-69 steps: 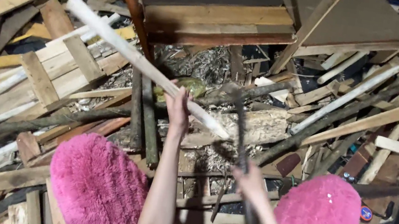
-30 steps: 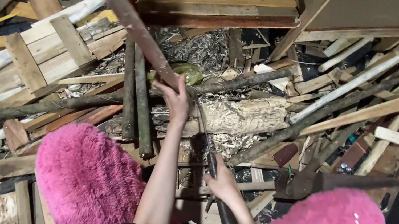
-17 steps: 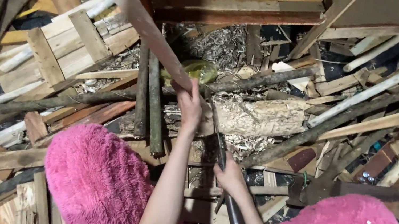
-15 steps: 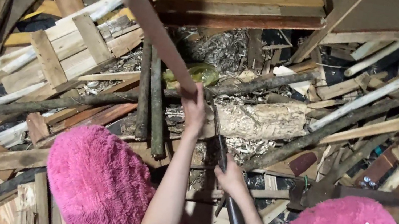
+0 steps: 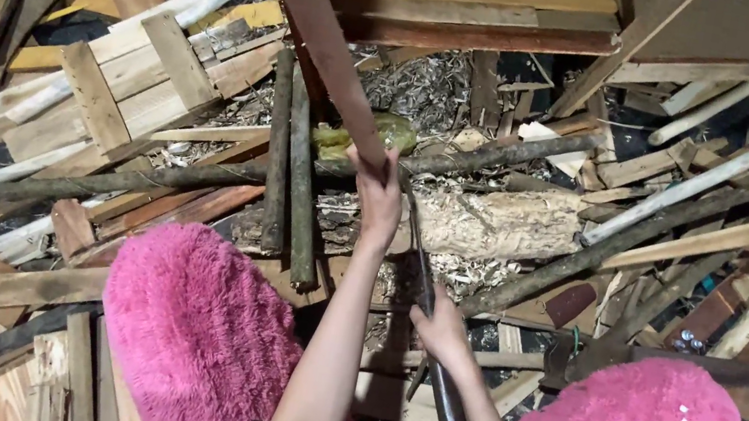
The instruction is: Shaving bark and wood from a branch using a drawknife
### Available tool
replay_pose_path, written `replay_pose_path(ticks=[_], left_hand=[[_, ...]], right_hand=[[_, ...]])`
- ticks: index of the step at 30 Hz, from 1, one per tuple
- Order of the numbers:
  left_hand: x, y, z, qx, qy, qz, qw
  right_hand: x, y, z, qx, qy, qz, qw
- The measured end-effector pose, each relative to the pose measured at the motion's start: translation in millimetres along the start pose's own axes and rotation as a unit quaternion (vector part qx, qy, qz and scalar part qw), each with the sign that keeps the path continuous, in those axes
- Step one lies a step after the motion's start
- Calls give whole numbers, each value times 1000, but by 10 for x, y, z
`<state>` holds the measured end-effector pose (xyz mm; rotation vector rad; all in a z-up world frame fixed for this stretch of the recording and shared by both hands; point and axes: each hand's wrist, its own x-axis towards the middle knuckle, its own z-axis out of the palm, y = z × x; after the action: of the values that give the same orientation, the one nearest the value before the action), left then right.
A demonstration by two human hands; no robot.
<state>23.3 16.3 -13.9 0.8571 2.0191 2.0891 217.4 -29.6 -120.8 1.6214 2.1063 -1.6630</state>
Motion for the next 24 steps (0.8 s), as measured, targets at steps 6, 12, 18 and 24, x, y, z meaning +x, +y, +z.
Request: replay_pose_path(ticks=[6,12,18,24], left_hand=[[102,-433,-46,67,14,-92,993],[243,117,-256,59,-3,-198,978],[383,-283,-419,49,32,-216,975],[236,-423,-352,63,19,-159,985]], right_hand=[[-593,-705,-308,28,18,-16,999],[-139,-107,-15,-115,1,-4,993],[-504,-583,-289,-55,20,-19,998],[-662,-847,-294,-80,20,-12,996]])
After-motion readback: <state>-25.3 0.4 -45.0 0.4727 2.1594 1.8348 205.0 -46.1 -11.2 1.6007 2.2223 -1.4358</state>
